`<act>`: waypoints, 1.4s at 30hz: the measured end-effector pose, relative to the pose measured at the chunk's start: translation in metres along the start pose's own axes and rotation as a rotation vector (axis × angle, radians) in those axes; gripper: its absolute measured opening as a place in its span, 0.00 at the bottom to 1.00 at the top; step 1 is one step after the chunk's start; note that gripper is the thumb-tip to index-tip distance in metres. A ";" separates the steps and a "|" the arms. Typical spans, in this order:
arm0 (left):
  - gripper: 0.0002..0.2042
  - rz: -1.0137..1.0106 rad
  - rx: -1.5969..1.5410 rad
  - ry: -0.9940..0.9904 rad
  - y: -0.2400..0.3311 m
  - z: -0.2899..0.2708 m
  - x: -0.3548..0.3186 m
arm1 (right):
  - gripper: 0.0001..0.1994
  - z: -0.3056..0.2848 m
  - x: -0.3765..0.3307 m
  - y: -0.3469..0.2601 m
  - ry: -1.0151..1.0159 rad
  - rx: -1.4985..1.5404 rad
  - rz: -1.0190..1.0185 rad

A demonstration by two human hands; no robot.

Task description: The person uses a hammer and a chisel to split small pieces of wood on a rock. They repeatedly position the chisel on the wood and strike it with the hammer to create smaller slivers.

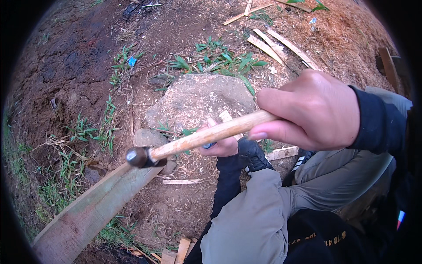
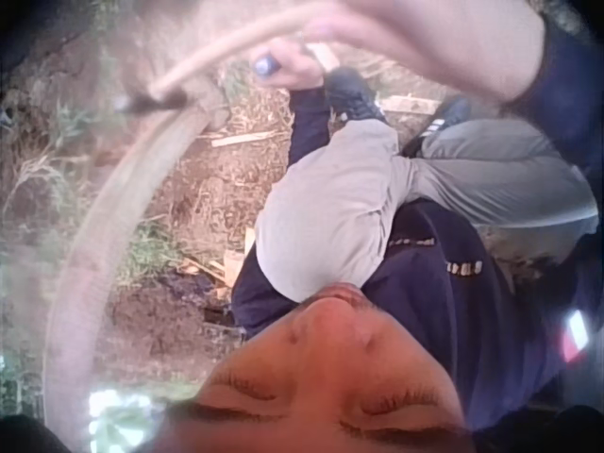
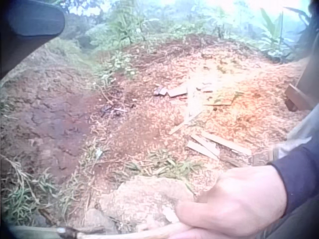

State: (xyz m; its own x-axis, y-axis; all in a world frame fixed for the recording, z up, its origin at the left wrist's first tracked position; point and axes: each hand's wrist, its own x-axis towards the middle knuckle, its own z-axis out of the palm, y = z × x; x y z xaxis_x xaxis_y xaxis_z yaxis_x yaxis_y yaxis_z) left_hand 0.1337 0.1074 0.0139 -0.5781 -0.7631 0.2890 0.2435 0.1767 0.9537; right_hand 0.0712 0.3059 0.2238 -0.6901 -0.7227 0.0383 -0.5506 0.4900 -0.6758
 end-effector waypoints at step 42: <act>0.08 -0.340 -0.242 -0.635 0.016 0.008 0.056 | 0.18 0.024 0.006 0.023 0.147 0.158 0.304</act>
State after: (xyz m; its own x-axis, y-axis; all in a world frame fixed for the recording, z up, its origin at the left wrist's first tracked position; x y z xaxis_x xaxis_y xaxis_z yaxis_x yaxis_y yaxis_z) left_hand 0.0991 0.0723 0.0456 -0.9713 -0.2334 0.0450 0.0935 -0.2012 0.9751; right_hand 0.0660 0.3010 0.1905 -0.8773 -0.4723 -0.0846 -0.2386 0.5824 -0.7771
